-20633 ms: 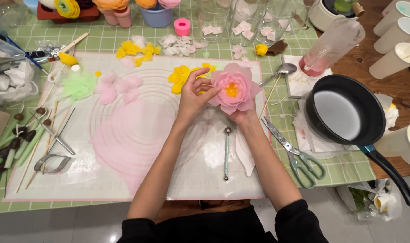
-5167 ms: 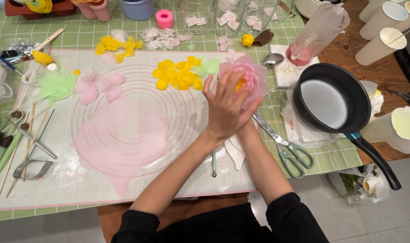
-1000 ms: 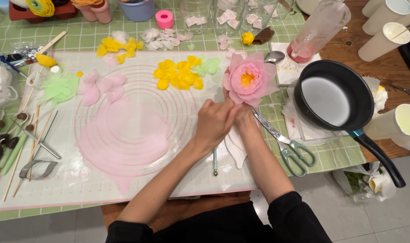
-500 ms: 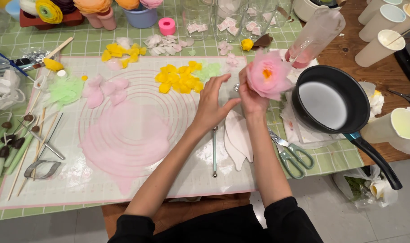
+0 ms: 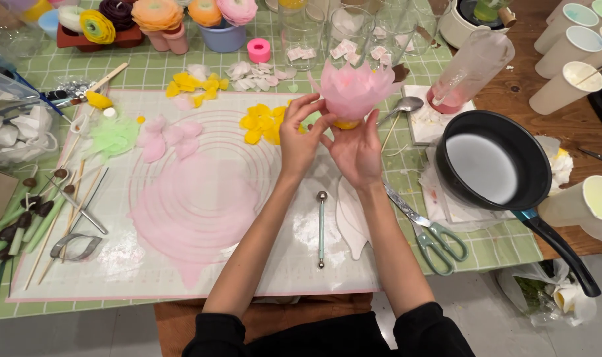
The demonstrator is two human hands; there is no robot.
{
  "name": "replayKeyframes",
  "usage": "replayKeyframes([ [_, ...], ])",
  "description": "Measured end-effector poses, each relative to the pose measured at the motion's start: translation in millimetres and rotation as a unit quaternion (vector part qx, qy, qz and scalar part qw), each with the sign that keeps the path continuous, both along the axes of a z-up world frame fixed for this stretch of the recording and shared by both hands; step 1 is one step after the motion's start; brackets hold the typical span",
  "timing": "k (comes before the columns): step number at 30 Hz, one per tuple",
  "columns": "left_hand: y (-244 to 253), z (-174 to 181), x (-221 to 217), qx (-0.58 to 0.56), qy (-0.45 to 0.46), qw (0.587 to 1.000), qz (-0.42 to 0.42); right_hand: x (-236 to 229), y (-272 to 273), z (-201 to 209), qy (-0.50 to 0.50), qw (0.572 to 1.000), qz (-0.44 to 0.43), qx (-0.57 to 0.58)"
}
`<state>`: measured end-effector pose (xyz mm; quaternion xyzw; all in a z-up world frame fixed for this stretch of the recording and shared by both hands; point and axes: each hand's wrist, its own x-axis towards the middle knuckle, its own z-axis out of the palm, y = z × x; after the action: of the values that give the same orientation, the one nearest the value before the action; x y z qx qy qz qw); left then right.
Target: Making a decorative wax flower by shaping petals and assembling them around a light source.
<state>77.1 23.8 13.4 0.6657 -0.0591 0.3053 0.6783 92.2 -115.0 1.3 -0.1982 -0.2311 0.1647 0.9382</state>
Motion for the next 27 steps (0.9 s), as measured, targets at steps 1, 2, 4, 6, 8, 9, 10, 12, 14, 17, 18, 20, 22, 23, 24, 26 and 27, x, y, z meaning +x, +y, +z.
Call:
replayKeyframes([
  [1, 6, 5, -4, 0.0, -0.034, 0.999, -0.012, -1, -2, 2, -0.023, 0.999, 0.015, -0.016],
  [2, 11, 9, -9, 0.0, -0.066, 0.998, -0.025, -4, -3, 3, -0.044, 0.998, 0.031, -0.033],
  [4, 15, 23, -18, 0.037, -0.078, 0.996, -0.021, 0, -9, -7, -0.095, 0.993, 0.003, -0.076],
  [6, 16, 36, -27, 0.073, -0.092, 0.993, -0.017, -4, -10, 2, -0.148, 0.981, -0.025, -0.12],
  [8, 13, 47, -36, -0.018, -0.032, 0.994, -0.102, -17, -3, 27, -0.147, 0.971, -0.068, -0.175],
  [9, 13, 45, -37, -0.019, -0.033, 0.994, -0.101, -14, -6, 21, -0.147, 0.971, -0.068, -0.175],
  [10, 12, 43, -37, 0.036, -0.055, 0.994, -0.083, -10, -9, 15, -0.136, 0.973, -0.063, -0.173],
  [12, 9, 38, -39, 0.091, -0.077, 0.991, -0.064, -5, -13, 5, -0.124, 0.975, -0.058, -0.172],
  [14, 6, 35, -42, 0.161, -0.103, 0.982, 0.011, -1, -14, -2, -0.11, 0.979, -0.068, -0.161],
  [17, 9, 33, -47, 0.198, -0.099, 0.975, 0.026, 0, -16, -5, -0.109, 0.981, -0.058, -0.15],
  [18, 10, 29, -45, 0.196, -0.099, 0.975, 0.026, -1, -13, -2, -0.109, 0.981, -0.057, -0.151],
  [20, 12, 20, -40, 0.211, -0.116, 0.97, 0.01, -4, -9, 4, -0.114, 0.974, -0.073, -0.18],
  [22, 8, 8, -33, 0.111, -0.107, 0.986, -0.059, 0, -4, -6, -0.096, 0.973, -0.086, -0.192],
  [23, 6, 1, -30, 0.01, -0.095, 0.987, -0.127, 1, -3, -13, -0.075, 0.971, -0.097, -0.203],
  [24, 7, -5, -26, 0.009, -0.093, 0.988, -0.126, 3, -4, -18, -0.074, 0.971, -0.096, -0.204],
  [26, 10, -16, -17, 0.007, -0.052, 0.992, -0.113, 7, -5, -27, -0.078, 0.977, -0.068, -0.186],
  [27, 13, -21, -13, 0.007, -0.053, 0.992, -0.112, 2, -3, -16, -0.079, 0.977, -0.066, -0.186],
])
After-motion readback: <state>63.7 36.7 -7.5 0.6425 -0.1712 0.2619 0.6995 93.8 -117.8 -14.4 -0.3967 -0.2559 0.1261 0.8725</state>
